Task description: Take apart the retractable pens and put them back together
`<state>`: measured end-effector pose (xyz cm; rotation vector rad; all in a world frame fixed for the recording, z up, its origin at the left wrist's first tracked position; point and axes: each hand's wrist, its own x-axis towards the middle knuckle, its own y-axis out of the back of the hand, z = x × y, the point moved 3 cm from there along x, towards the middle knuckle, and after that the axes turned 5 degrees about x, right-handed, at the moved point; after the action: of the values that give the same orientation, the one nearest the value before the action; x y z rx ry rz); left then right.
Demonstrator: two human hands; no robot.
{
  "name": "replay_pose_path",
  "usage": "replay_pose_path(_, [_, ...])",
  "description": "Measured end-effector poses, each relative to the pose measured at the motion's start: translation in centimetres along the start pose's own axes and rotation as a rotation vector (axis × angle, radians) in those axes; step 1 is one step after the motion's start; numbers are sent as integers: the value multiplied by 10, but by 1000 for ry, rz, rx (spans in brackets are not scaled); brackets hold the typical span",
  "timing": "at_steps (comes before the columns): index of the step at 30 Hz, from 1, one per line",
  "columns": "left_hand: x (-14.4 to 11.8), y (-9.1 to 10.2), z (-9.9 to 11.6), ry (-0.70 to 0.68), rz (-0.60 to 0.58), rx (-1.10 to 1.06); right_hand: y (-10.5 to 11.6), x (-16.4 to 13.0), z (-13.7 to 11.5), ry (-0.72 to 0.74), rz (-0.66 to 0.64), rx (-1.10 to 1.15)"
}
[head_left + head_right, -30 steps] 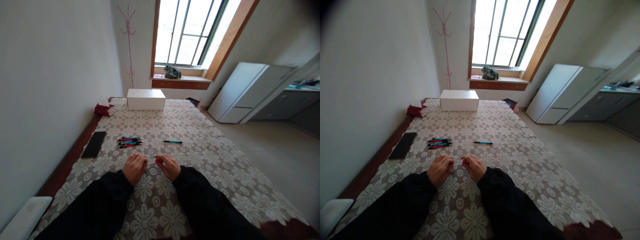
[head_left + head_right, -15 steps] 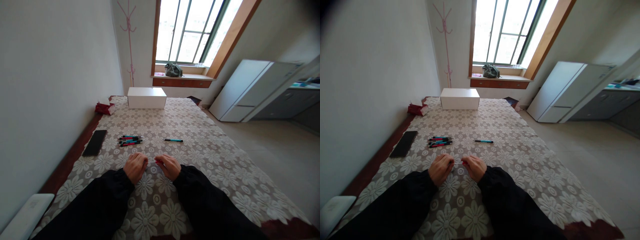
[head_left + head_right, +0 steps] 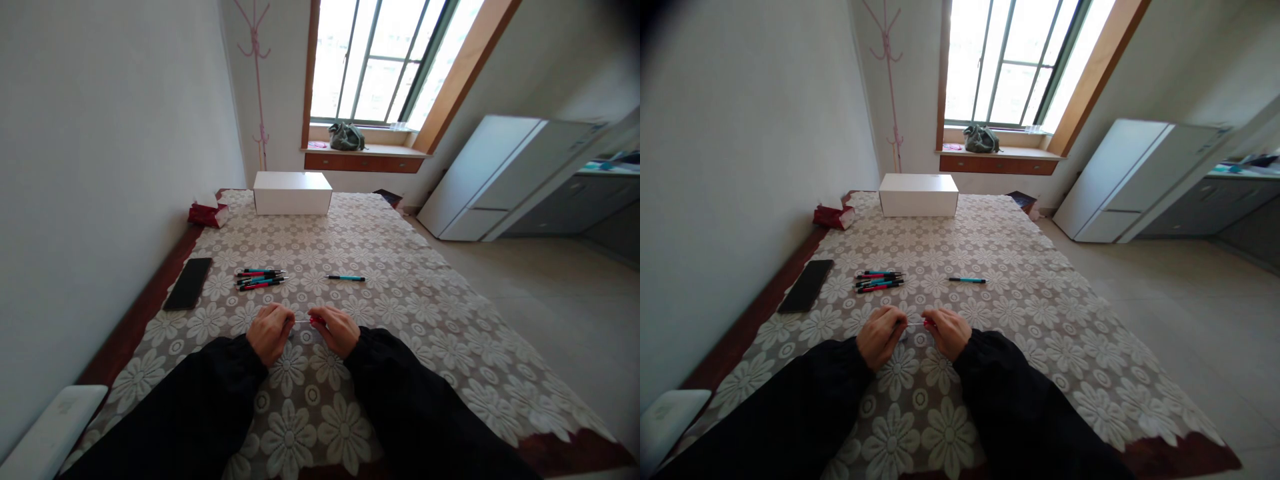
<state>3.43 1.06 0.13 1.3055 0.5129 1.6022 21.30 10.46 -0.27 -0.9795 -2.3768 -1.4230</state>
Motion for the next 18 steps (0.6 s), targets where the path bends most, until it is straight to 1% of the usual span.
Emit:
replay_pose_path(3, [0, 1, -2, 19, 17, -46, 1, 0, -2, 19, 25, 12])
replay_pose_path(5, [0, 1, -1, -7, 19, -63, 2, 0, -3, 26, 39, 14])
replay_pose_path(8, [1, 4, 1, -43, 43, -61, 2, 0, -5, 34, 34, 14])
replay_pose_path(12, [0, 9, 3, -27, 90, -40, 2, 0, -5, 38, 39, 6])
replay_pose_path(18, [0, 10, 6, -42, 66, -6, 0, -1, -4, 17, 27, -2])
